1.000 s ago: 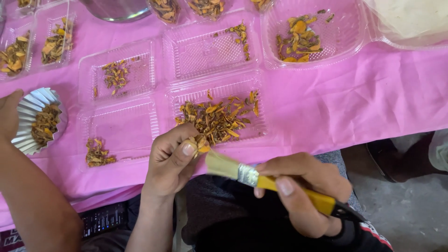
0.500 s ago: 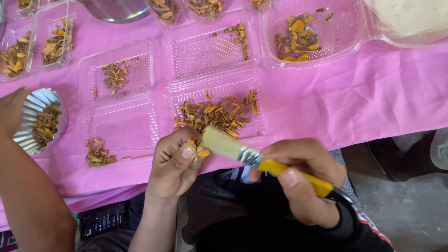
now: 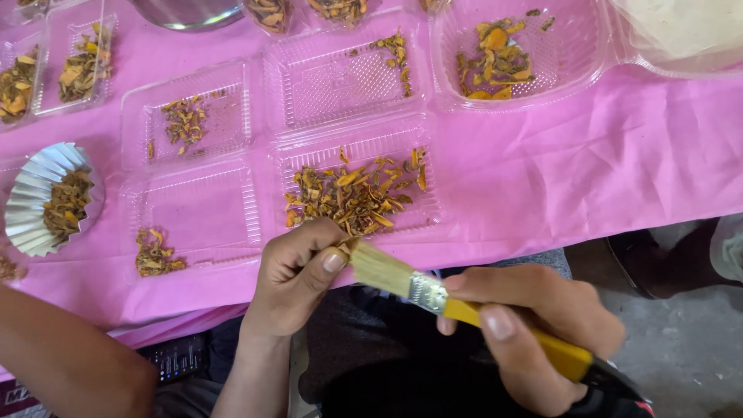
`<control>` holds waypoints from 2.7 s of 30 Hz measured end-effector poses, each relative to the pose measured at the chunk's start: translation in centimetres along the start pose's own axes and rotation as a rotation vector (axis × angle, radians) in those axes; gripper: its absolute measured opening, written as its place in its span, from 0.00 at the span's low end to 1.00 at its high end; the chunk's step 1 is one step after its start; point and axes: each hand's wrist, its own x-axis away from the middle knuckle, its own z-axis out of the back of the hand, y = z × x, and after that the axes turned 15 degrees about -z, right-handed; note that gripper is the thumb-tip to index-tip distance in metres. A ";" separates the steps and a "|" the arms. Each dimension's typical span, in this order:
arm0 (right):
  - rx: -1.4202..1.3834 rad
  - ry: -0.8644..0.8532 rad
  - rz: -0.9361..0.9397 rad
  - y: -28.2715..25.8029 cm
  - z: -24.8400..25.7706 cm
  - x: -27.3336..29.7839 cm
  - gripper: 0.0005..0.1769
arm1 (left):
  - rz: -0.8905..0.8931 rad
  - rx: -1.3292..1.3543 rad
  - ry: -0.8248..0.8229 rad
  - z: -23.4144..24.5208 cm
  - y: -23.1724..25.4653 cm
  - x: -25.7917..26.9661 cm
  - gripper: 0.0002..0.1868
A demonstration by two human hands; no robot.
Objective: Sorting and cleaning dried tea leaves or flowers using a brush and hands, then placing them into plastic containers.
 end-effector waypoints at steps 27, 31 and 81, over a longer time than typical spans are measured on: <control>-0.200 0.155 0.021 0.5 -0.2 -1.5 0.14 | -0.100 0.162 0.141 -1.3 2.5 -6.2 0.12; -0.151 0.171 0.106 4.2 -0.7 -3.7 0.11 | -0.074 -0.335 -0.015 -2.9 4.7 -12.5 0.20; 0.029 0.192 0.223 4.6 -1.7 -3.8 0.14 | 0.373 -0.680 -0.666 -0.1 0.8 -8.2 0.10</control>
